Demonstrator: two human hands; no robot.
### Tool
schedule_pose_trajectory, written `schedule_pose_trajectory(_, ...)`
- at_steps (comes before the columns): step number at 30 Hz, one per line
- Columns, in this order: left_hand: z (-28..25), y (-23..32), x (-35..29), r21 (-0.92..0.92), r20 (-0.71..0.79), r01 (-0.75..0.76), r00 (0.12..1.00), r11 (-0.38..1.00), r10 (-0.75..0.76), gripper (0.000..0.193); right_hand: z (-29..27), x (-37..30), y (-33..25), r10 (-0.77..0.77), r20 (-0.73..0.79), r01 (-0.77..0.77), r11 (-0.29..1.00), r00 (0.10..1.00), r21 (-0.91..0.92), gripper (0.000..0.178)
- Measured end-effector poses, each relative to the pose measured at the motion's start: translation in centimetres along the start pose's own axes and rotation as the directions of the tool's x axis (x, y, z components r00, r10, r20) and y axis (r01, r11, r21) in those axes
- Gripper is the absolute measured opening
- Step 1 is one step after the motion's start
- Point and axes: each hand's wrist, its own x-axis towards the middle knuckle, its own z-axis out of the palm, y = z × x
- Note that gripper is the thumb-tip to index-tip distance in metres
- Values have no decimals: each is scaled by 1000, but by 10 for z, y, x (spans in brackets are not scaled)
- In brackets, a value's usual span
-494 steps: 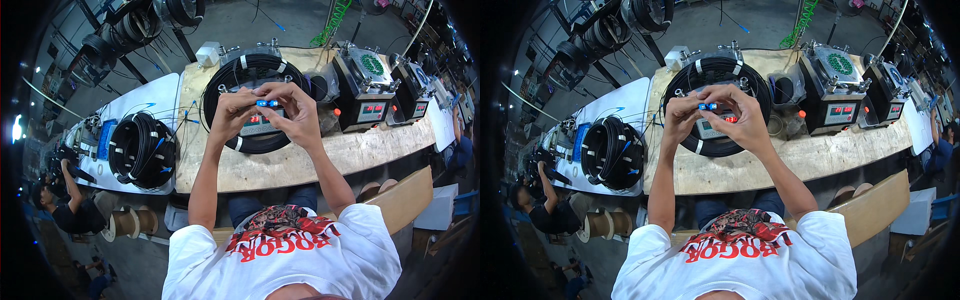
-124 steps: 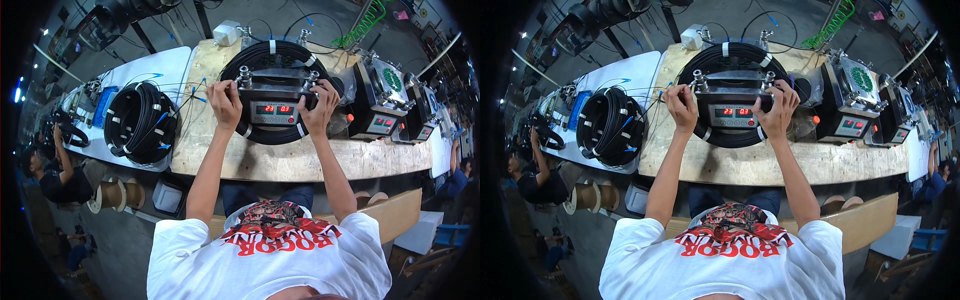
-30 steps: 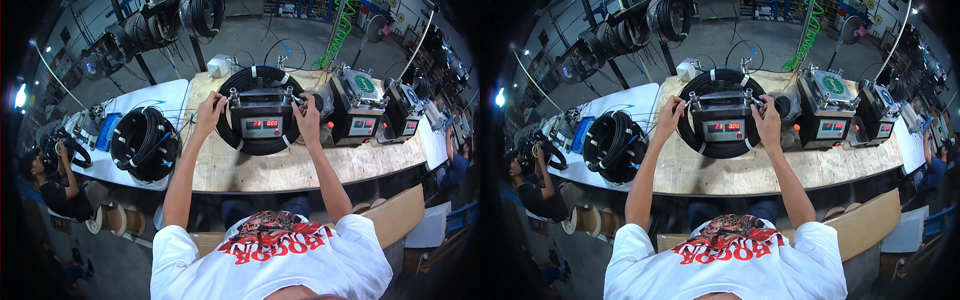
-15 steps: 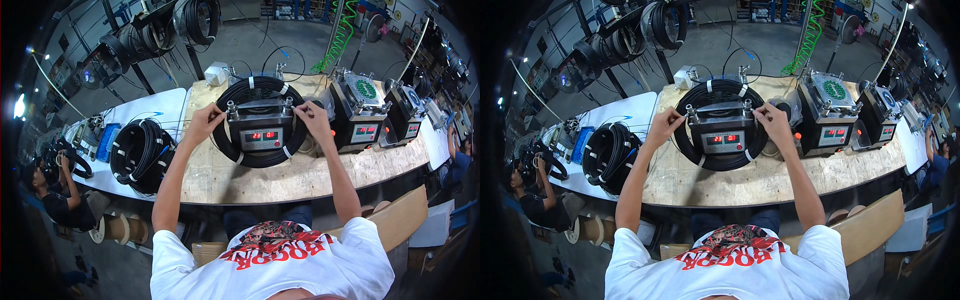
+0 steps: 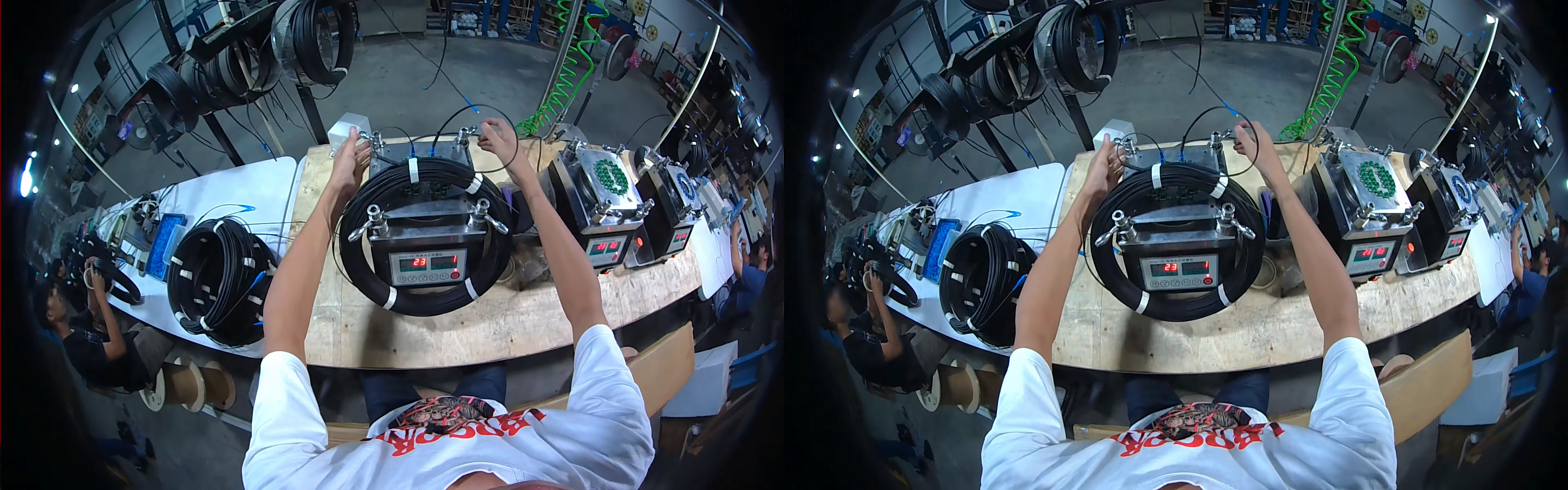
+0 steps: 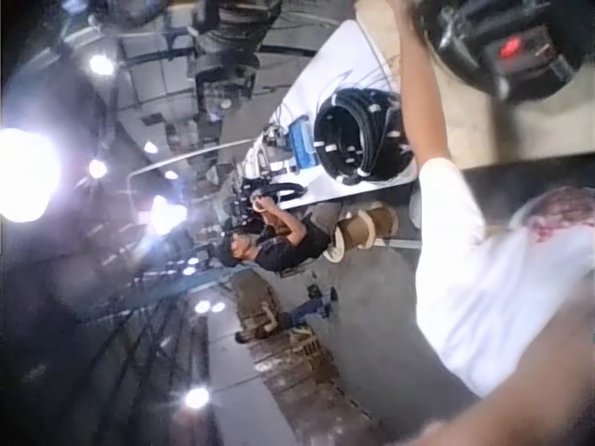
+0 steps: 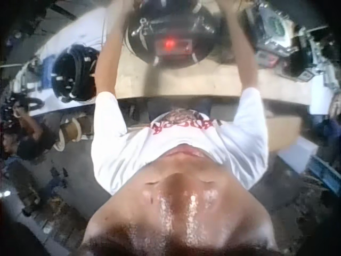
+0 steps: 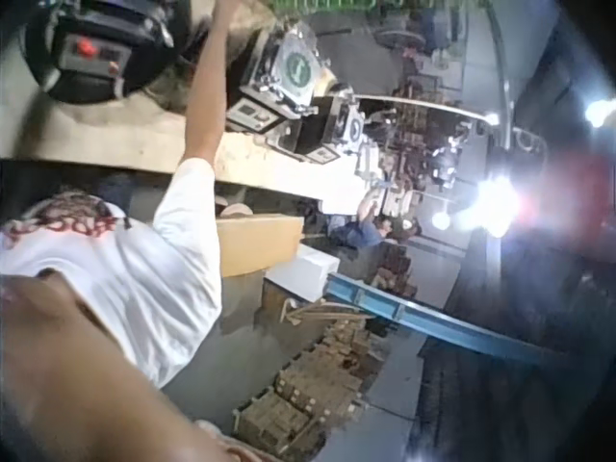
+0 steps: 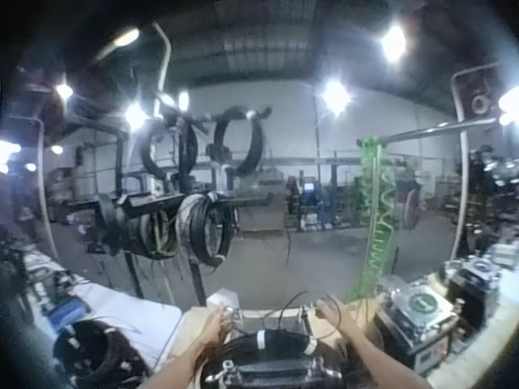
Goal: The person opens a machine, sprays and wipes the interior, and pours liquid onto the surface before securing a metal plate inside. They then attach fiber optic connectors from a cable coil to the machine, tighten the assembly with knobs, and hang the finished coil on a rack.
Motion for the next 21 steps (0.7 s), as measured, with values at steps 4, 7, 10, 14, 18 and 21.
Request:
schedule_pose_trajectory(4,-8,-11,12,132,73,-18,997,991,8,51,23,17,9,125,191,-176,943,974,283,32)
schedule_pose_trajectory(7,13,-5,-4,60,80,-58,995,996,53,42,25,18,21,122,223,-183,943,967,279,28)
schedule_pose_trajectory(10,19,1,-15,-33,60,-31,998,999,33,37,29,18,22,128,167,-164,961,978,223,27)
schedule_pose_trajectory(14,18,-1,-14,-59,60,-26,998,998,30,39,23,20,24,141,203,-193,944,969,266,27)
schedule_pose_trajectory(18,1,-7,-6,14,50,-32,998,999,31,45,25,20,21,100,212,-150,960,972,235,28)
schedule_pose_trajectory(21,-5,-5,3,277,19,-97,995,956,95,45,12,25,18,59,189,-59,998,980,-3,33)
